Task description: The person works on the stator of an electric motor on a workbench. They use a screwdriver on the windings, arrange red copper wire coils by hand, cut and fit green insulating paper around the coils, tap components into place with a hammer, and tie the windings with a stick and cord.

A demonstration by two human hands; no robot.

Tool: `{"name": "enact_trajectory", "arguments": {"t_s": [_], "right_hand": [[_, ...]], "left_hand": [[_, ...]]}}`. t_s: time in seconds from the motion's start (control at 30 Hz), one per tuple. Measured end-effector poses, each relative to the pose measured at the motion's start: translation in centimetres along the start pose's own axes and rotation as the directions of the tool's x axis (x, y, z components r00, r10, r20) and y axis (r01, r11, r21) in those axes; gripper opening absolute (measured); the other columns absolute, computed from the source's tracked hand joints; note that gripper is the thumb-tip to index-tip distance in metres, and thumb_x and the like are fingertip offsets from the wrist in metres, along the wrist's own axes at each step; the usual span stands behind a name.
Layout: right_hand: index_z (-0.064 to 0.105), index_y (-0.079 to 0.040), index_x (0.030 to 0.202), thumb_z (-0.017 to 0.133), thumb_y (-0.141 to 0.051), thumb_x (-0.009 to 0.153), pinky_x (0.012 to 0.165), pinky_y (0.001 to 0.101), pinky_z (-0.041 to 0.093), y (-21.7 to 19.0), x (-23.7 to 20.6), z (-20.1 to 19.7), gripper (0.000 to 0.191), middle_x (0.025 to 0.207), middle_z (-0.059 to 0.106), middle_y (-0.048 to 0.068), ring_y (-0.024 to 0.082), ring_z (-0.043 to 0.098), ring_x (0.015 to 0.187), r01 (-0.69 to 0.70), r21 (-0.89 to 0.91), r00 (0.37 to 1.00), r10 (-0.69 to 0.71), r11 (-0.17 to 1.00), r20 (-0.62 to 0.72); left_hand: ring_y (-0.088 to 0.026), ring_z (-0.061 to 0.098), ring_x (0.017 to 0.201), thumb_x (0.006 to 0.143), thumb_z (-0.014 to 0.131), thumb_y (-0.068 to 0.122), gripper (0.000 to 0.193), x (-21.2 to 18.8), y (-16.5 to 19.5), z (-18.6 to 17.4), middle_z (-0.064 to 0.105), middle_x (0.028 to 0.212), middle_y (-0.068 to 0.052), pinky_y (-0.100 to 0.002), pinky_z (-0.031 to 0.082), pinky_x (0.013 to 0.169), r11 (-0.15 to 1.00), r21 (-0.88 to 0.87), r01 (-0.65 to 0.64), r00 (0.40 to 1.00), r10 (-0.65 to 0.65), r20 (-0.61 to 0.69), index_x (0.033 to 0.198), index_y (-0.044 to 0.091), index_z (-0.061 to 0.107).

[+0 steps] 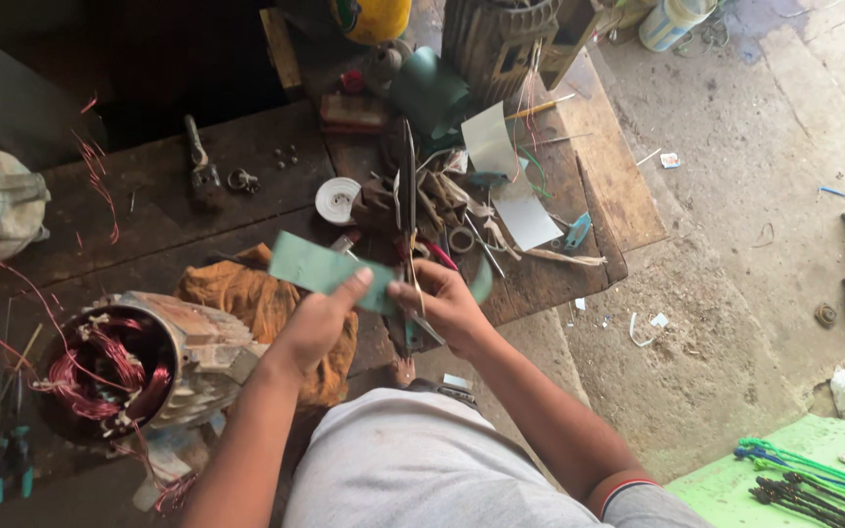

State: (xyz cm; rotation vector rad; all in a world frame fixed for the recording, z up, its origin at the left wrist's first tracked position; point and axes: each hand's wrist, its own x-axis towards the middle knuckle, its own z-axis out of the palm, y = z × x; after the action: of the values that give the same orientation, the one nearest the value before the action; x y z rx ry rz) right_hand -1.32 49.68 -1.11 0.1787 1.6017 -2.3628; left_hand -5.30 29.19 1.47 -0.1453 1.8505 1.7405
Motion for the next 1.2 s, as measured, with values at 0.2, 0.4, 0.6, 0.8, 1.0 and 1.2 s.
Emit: {"name": "enact_trajectory", "arguments": {"t_s": [0.2,0.4,0.6,0.8,1.0,1.2], "right_hand": [[0.071,-0.006,0.108,0.083,-0.02,0.087,0.06,0.0209,0.045,0.3,-1.3,3.0,0.028,0.085,0.069,-0.003,0.005,0.058,0.07,-0.036,0.118,0.999,0.031,0.992,0.044],[0.071,-0.007,0.109,0.082,-0.02,0.091,0.063,0.0203,0.045,2.0,-2.0,5.1,0.025,0.085,0.065,-0.005,0.002,0.054,0.072,0.004,0.095,0.999,-0.008,0.995,0.04],[0.07,-0.005,0.104,0.078,-0.019,0.092,0.063,0.0222,0.049,2.3,-1.7,5.9,0.02,0.084,0.067,-0.005,0.003,0.06,0.073,-0.041,-0.042,0.998,0.043,0.998,0.05],[0.072,-0.005,0.108,0.074,-0.022,0.093,0.059,0.0226,0.048,-0.1,-1.6,5.5,0.023,0.081,0.07,0.0,0.006,0.061,0.069,0.022,-0.155,1.0,-0.022,0.988,0.002],[0.07,-0.003,0.109,0.077,-0.018,0.099,0.066,0.0212,0.047,-1.2,-1.2,5.7,0.019,0.087,0.068,-0.003,0.005,0.059,0.076,0.162,-0.123,0.98,-0.146,0.979,0.131],[0.07,-0.004,0.11,0.079,-0.018,0.097,0.068,0.0219,0.049,-0.5,-1.0,6.4,0.022,0.093,0.07,-0.001,0.007,0.062,0.077,0.13,0.046,0.977,-0.136,0.99,0.167]], "left_hand": [[-0.023,0.067,0.107,0.105,0.05,0.05,0.051,-2.3,2.6,1.3,0.068,0.114,-0.011,-0.042,0.053,0.098,0.815,-0.413,-0.406,0.912,0.332,-0.242,0.127,0.004,0.054],[-0.02,0.061,0.083,0.105,0.039,0.056,0.053,-3.5,3.0,1.4,0.064,0.104,-0.011,-0.042,0.054,0.078,0.566,-0.632,-0.529,0.848,0.32,-0.423,0.13,0.01,0.045],[-0.016,0.055,0.089,0.118,0.038,0.054,0.066,-4.0,2.2,-0.9,0.059,0.103,-0.007,-0.032,0.047,0.084,0.202,-0.928,-0.315,0.752,0.65,-0.114,0.139,-0.008,0.052],[-0.019,0.061,0.106,0.11,0.051,0.036,0.036,-6.9,3.2,-3.2,0.063,0.112,-0.007,-0.036,0.05,0.095,0.777,0.028,-0.629,0.758,0.621,-0.201,0.124,0.003,0.057],[-0.028,0.066,0.102,0.105,0.064,0.024,0.025,-9.1,3.9,-2.9,0.071,0.107,-0.015,-0.04,0.051,0.092,0.602,0.536,-0.591,0.652,0.748,-0.122,0.117,0.002,0.061],[-0.024,0.072,0.096,0.101,0.069,0.026,0.025,-9.0,3.6,-3.3,0.074,0.099,-0.011,-0.036,0.056,0.084,0.673,0.463,-0.577,0.694,0.703,-0.155,0.111,0.004,0.067]]}}
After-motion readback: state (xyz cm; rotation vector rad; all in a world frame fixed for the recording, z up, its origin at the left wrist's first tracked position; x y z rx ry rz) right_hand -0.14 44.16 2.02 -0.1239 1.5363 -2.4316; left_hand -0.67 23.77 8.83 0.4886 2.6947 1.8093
